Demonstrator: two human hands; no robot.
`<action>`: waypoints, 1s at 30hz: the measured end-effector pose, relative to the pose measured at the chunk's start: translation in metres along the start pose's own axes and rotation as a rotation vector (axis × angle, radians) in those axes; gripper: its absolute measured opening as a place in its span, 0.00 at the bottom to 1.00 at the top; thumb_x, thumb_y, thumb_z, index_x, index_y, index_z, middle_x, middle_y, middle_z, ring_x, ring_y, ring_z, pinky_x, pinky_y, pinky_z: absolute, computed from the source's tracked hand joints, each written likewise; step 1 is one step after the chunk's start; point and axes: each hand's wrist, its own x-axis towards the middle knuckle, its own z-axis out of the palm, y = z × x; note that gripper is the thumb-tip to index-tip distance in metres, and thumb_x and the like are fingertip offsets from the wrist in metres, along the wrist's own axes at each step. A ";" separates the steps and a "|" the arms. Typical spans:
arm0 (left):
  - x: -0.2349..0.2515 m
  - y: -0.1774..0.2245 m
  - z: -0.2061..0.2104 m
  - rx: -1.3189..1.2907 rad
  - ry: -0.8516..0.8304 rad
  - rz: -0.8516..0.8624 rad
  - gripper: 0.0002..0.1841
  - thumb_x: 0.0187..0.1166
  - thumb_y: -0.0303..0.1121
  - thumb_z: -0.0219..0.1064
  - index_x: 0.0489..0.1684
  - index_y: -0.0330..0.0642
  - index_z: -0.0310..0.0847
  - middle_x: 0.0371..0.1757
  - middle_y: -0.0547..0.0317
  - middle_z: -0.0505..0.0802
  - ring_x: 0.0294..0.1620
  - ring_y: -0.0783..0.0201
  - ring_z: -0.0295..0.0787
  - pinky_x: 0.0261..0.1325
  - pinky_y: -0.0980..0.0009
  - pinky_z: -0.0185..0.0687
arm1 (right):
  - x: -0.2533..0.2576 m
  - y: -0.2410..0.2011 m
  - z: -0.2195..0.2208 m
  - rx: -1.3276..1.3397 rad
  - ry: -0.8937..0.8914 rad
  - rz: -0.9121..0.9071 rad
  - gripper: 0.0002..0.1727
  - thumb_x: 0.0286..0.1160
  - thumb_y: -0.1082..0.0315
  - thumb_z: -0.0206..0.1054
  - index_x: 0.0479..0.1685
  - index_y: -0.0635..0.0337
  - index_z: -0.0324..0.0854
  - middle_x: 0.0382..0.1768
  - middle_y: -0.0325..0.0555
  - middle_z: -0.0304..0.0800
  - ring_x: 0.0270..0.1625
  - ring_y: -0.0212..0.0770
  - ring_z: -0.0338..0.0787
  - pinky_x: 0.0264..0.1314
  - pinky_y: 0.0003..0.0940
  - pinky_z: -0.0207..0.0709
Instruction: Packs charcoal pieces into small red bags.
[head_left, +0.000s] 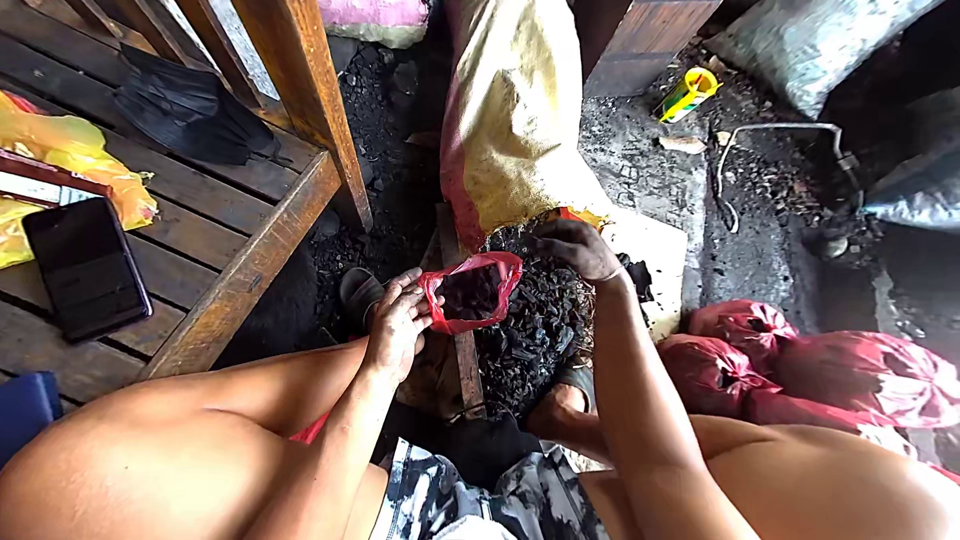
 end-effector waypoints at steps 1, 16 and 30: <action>0.001 0.000 0.000 0.009 -0.005 0.005 0.21 0.90 0.32 0.43 0.78 0.40 0.70 0.55 0.47 0.91 0.51 0.55 0.91 0.59 0.57 0.87 | 0.002 -0.021 0.006 -0.034 -0.082 -0.044 0.12 0.74 0.66 0.68 0.48 0.62 0.90 0.42 0.44 0.95 0.43 0.34 0.92 0.52 0.38 0.88; 0.001 0.000 0.002 -0.004 0.000 0.020 0.21 0.91 0.31 0.41 0.76 0.37 0.70 0.55 0.47 0.90 0.51 0.55 0.91 0.59 0.59 0.87 | 0.000 0.070 0.055 -0.506 0.066 0.488 0.14 0.80 0.60 0.68 0.54 0.59 0.90 0.50 0.63 0.94 0.56 0.66 0.92 0.60 0.74 0.80; -0.004 -0.001 0.000 0.060 -0.045 0.035 0.20 0.89 0.31 0.45 0.74 0.33 0.71 0.57 0.45 0.90 0.52 0.55 0.91 0.59 0.59 0.87 | -0.011 0.094 0.047 -0.167 0.335 0.494 0.17 0.81 0.61 0.71 0.58 0.66 0.88 0.53 0.63 0.93 0.59 0.60 0.91 0.70 0.65 0.77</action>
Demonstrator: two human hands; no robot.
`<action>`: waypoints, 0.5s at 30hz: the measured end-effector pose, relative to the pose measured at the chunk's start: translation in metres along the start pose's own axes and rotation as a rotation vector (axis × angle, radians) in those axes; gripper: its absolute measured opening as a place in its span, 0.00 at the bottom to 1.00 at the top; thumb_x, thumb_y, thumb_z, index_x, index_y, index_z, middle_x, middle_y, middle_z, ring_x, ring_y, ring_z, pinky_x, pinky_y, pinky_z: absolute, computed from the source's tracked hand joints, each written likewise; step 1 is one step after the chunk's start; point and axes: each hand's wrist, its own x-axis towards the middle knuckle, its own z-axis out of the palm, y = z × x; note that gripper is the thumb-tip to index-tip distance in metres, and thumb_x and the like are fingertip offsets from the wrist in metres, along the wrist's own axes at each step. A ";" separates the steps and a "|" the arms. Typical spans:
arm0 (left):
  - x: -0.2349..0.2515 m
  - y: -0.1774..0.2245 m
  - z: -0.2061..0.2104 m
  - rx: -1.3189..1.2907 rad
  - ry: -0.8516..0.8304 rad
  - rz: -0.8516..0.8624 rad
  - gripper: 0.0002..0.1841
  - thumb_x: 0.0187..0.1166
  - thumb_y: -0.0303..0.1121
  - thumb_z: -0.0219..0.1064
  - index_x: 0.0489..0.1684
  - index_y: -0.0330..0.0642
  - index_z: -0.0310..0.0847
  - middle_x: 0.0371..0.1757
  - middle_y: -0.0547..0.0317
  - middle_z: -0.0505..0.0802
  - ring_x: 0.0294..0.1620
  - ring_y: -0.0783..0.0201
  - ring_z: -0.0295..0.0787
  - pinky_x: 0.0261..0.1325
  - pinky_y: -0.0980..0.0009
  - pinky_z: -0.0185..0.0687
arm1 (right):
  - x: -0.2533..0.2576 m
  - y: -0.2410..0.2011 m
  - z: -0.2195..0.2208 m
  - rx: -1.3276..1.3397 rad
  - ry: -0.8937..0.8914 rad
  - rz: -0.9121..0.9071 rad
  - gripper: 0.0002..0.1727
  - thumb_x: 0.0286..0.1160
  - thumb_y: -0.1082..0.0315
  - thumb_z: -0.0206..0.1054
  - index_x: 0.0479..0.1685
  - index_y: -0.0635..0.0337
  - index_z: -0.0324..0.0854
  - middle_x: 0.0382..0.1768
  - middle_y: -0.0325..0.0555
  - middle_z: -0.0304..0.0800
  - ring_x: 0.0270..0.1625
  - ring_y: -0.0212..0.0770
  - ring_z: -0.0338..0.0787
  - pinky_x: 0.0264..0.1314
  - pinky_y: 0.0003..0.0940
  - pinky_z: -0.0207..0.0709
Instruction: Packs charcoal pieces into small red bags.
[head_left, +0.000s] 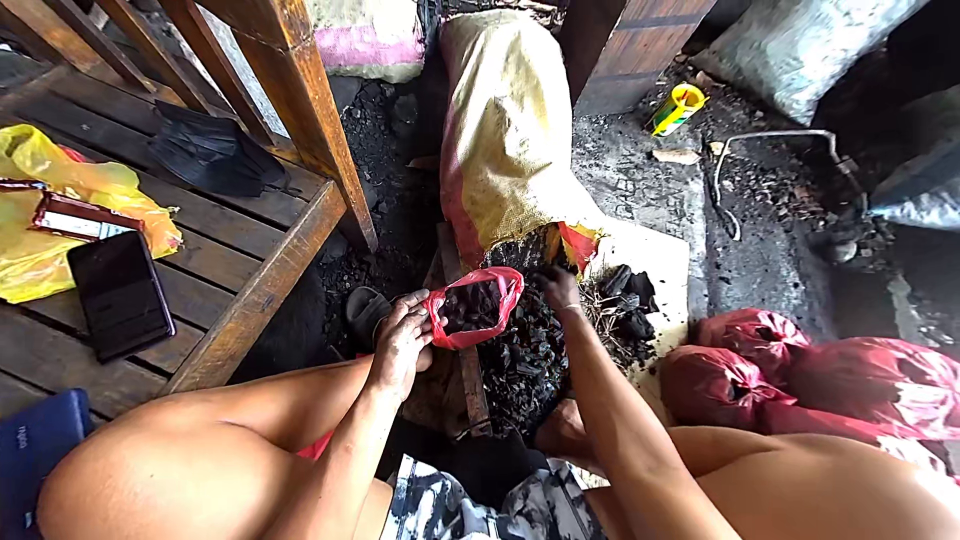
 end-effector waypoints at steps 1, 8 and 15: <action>0.000 0.000 0.000 0.009 0.000 -0.002 0.20 0.89 0.31 0.45 0.74 0.33 0.71 0.57 0.46 0.90 0.51 0.56 0.91 0.59 0.60 0.87 | 0.002 -0.010 -0.015 0.079 0.028 -0.077 0.16 0.80 0.63 0.72 0.57 0.67 0.88 0.51 0.61 0.93 0.54 0.56 0.92 0.65 0.61 0.81; 0.003 -0.001 -0.001 0.013 0.001 0.010 0.22 0.90 0.33 0.42 0.77 0.38 0.70 0.58 0.49 0.90 0.52 0.57 0.91 0.61 0.60 0.87 | -0.037 -0.118 -0.054 0.150 -0.456 -0.668 0.08 0.71 0.73 0.72 0.45 0.64 0.91 0.42 0.44 0.96 0.43 0.35 0.93 0.53 0.38 0.89; 0.001 0.002 -0.005 0.000 0.038 0.010 0.21 0.90 0.33 0.44 0.77 0.40 0.70 0.54 0.51 0.89 0.51 0.58 0.91 0.62 0.58 0.86 | -0.057 -0.140 -0.009 -0.109 -0.546 -0.758 0.08 0.73 0.69 0.74 0.45 0.61 0.94 0.45 0.48 0.96 0.47 0.42 0.94 0.59 0.50 0.86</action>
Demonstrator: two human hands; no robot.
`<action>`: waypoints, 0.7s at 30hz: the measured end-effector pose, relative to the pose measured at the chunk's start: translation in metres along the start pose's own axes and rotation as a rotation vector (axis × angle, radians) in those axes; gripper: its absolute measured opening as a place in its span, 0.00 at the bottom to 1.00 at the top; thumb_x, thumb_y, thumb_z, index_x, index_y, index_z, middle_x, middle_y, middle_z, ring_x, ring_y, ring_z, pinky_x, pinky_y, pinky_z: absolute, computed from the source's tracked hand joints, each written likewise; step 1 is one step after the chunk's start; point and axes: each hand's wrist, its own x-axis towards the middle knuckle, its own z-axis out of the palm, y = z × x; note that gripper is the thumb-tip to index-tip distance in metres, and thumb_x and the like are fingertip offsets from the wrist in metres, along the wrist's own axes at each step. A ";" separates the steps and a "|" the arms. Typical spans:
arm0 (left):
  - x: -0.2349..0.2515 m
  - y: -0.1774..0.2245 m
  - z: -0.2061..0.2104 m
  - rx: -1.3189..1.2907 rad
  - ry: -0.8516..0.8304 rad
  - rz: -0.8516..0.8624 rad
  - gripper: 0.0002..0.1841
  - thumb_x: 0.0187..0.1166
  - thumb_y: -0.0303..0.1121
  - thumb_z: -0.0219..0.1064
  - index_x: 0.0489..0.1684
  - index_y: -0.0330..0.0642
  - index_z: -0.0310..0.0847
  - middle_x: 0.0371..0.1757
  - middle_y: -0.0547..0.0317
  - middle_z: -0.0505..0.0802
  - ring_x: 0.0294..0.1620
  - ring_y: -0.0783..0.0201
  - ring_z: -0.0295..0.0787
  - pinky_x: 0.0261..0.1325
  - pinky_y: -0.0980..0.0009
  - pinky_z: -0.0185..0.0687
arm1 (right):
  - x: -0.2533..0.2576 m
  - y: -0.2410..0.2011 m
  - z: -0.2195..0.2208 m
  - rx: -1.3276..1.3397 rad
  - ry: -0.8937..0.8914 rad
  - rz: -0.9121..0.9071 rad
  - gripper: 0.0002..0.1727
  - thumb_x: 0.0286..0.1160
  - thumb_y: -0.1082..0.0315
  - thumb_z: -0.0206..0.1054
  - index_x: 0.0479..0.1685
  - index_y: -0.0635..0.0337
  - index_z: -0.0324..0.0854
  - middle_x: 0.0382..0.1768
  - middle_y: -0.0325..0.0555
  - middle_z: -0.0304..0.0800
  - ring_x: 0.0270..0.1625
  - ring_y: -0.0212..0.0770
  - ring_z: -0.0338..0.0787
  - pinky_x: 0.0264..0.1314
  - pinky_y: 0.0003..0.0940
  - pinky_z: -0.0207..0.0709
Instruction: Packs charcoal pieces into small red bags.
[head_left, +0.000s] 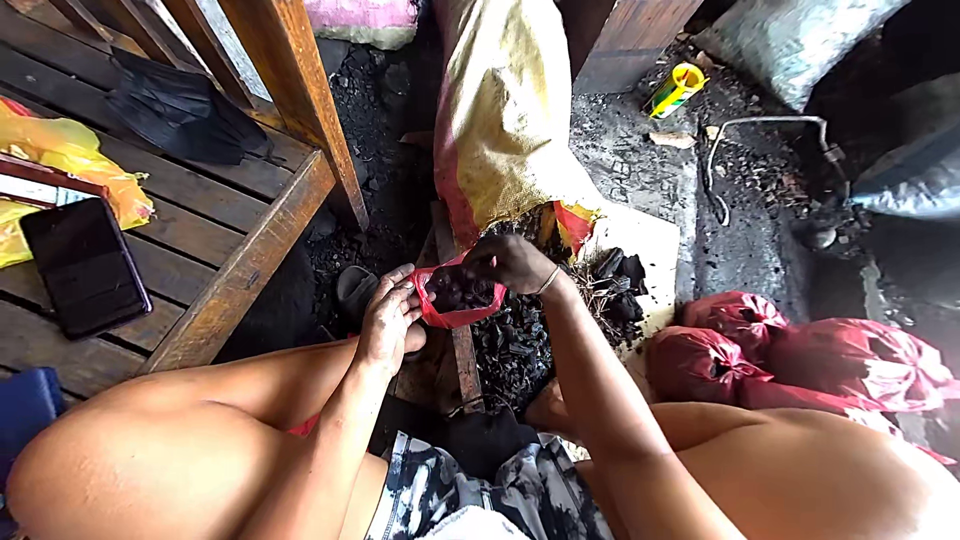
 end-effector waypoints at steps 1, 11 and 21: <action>0.000 0.000 -0.001 -0.007 0.000 0.000 0.21 0.90 0.33 0.44 0.77 0.40 0.70 0.55 0.51 0.89 0.51 0.57 0.91 0.62 0.58 0.86 | -0.002 0.009 -0.004 0.024 0.071 0.040 0.08 0.75 0.69 0.72 0.45 0.62 0.93 0.44 0.48 0.96 0.46 0.41 0.94 0.58 0.49 0.87; -0.001 0.000 0.002 0.007 -0.012 0.011 0.21 0.90 0.31 0.46 0.75 0.36 0.73 0.55 0.47 0.92 0.49 0.57 0.92 0.57 0.61 0.88 | -0.065 0.167 0.030 -0.251 0.067 0.867 0.24 0.79 0.57 0.70 0.73 0.53 0.85 0.75 0.62 0.82 0.80 0.67 0.78 0.81 0.73 0.66; 0.002 -0.002 0.003 -0.014 -0.030 0.008 0.22 0.89 0.31 0.43 0.76 0.36 0.71 0.58 0.46 0.90 0.52 0.57 0.91 0.60 0.60 0.86 | -0.056 0.136 -0.001 -0.001 0.526 0.617 0.15 0.82 0.64 0.68 0.56 0.66 0.88 0.49 0.63 0.93 0.52 0.58 0.92 0.62 0.63 0.81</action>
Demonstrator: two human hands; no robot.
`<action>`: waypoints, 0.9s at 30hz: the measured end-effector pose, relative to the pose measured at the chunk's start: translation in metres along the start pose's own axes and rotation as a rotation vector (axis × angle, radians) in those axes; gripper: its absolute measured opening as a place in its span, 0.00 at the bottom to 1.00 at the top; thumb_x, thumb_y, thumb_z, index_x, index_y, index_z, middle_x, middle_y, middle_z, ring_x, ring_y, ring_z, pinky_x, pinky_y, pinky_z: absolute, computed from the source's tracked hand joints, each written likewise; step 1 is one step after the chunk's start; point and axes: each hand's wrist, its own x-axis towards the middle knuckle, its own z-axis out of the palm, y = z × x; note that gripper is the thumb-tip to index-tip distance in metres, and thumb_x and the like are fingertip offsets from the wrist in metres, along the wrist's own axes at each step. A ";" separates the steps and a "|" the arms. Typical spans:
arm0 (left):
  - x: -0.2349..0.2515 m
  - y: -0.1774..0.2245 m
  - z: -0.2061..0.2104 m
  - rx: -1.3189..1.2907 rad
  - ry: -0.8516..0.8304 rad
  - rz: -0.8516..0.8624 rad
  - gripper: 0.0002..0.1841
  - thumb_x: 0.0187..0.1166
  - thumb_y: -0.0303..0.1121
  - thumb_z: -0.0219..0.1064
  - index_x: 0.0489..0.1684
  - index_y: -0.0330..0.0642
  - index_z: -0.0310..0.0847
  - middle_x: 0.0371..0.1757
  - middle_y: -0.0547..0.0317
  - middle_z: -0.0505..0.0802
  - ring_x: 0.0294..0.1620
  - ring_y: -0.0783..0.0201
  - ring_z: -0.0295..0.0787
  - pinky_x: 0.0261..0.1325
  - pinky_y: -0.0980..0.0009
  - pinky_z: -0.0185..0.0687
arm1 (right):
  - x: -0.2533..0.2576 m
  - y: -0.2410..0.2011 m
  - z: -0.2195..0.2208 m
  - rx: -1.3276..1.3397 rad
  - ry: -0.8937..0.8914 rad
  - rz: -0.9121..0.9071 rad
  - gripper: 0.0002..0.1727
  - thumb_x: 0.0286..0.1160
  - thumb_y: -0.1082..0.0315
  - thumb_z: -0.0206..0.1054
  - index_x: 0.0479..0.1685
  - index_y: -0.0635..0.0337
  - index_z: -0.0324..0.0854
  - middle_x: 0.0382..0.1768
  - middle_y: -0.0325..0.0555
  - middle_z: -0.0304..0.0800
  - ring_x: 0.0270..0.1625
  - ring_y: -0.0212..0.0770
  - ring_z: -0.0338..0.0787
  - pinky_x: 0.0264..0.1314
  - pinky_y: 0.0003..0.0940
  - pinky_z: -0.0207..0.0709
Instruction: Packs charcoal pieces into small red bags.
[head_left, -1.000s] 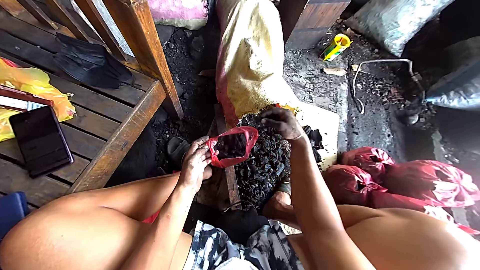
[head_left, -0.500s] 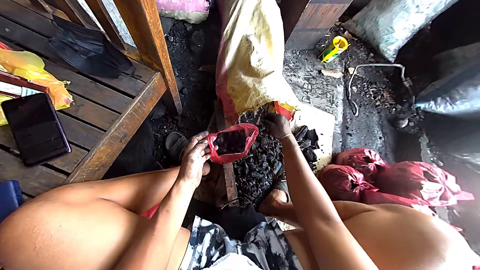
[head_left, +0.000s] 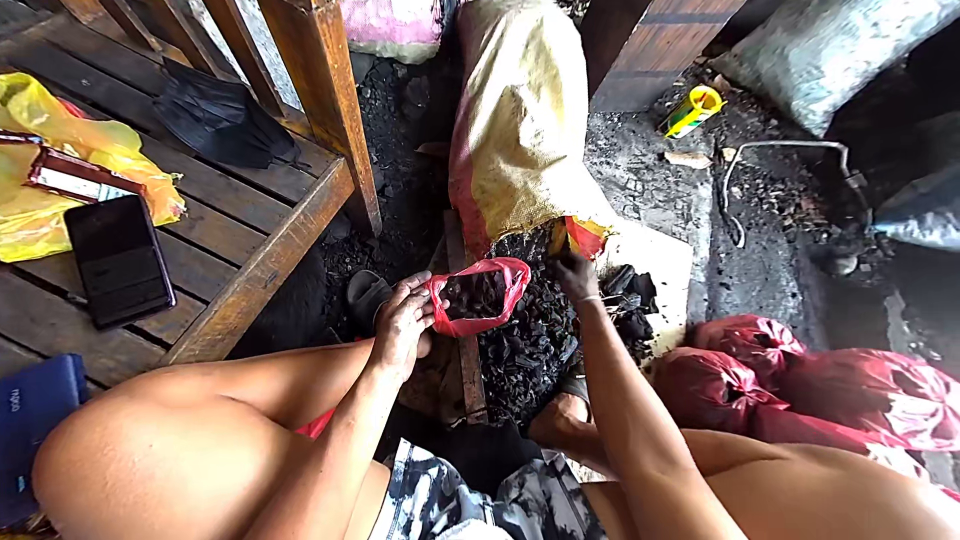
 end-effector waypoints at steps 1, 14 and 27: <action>0.001 -0.001 0.001 -0.001 -0.002 0.001 0.22 0.89 0.32 0.43 0.76 0.37 0.71 0.58 0.46 0.90 0.52 0.56 0.91 0.60 0.59 0.86 | 0.003 -0.011 -0.011 0.091 -0.043 -0.106 0.13 0.83 0.65 0.67 0.55 0.65 0.88 0.46 0.57 0.93 0.47 0.50 0.92 0.57 0.56 0.84; 0.001 -0.001 -0.002 0.003 0.023 0.008 0.21 0.89 0.34 0.44 0.76 0.41 0.72 0.56 0.51 0.90 0.52 0.57 0.90 0.61 0.57 0.86 | -0.008 -0.093 -0.026 -0.083 -0.400 -0.334 0.11 0.80 0.63 0.70 0.48 0.62 0.91 0.44 0.51 0.95 0.48 0.47 0.93 0.59 0.57 0.83; 0.001 -0.001 0.000 0.007 0.007 0.019 0.21 0.90 0.32 0.45 0.75 0.38 0.73 0.56 0.49 0.92 0.49 0.58 0.92 0.58 0.61 0.87 | -0.029 0.017 0.017 -0.495 -0.573 0.307 0.21 0.80 0.58 0.68 0.64 0.64 0.86 0.63 0.66 0.89 0.68 0.65 0.87 0.74 0.69 0.73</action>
